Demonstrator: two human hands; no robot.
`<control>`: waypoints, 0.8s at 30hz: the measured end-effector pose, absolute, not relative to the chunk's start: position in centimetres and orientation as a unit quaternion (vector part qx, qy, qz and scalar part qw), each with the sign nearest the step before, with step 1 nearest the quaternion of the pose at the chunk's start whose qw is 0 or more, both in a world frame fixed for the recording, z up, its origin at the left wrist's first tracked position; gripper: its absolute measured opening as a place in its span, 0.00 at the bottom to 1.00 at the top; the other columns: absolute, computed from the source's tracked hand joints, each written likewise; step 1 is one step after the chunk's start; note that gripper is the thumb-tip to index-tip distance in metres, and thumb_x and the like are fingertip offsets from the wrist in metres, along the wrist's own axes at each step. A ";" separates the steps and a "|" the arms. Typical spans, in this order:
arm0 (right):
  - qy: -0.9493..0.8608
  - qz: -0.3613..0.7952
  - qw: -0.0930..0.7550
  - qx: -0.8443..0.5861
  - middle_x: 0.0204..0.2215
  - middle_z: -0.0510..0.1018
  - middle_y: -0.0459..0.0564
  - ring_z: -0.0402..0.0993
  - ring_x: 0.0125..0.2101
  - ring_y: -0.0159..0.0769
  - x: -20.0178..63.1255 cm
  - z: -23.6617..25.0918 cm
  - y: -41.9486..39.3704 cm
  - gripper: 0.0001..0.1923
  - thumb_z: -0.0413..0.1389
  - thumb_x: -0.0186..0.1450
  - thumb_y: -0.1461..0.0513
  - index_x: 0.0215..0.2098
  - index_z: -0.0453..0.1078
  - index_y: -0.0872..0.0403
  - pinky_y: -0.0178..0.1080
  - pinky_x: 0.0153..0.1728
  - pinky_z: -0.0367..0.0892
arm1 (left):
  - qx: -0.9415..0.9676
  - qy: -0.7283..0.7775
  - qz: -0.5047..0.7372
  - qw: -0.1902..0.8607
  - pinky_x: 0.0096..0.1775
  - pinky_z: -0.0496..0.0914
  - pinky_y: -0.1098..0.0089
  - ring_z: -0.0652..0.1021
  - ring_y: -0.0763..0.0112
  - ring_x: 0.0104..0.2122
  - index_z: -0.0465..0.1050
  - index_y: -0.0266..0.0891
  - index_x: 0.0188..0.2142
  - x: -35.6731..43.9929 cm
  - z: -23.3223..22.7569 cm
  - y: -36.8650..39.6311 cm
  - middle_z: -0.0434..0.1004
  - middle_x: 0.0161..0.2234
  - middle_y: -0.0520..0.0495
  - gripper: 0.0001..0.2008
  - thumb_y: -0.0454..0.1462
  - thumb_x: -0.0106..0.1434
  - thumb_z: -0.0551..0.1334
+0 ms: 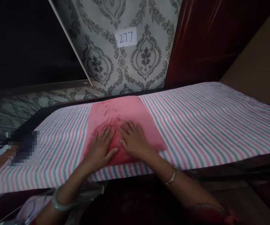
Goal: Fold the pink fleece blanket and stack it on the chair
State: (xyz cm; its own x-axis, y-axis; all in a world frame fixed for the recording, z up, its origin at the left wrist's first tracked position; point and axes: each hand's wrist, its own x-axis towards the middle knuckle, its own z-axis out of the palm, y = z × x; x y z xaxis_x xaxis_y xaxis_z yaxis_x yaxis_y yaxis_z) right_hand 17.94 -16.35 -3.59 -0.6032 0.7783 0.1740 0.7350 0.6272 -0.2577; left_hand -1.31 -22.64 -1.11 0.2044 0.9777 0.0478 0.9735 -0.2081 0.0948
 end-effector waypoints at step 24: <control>-0.817 0.037 0.274 -0.506 0.64 0.67 0.54 0.58 0.66 0.51 30.7 -12.1 -14.7 0.30 0.38 0.74 0.49 0.69 0.58 0.51 0.61 0.61 0.60 | 0.492 0.726 0.449 0.174 0.68 0.52 0.50 0.58 0.52 0.69 0.58 0.39 0.68 -6.5 -4.1 -26.3 0.55 0.70 0.37 0.36 0.53 0.66 0.58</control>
State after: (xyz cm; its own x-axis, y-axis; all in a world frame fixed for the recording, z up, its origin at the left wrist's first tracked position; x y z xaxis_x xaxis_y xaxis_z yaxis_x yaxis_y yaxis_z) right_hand 30.68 -14.69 -12.15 -0.3371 0.8470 0.4110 0.8066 0.4850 -0.3380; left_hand -6.50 -26.27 -4.06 -0.4560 0.8699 0.1882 0.5571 0.1141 0.8226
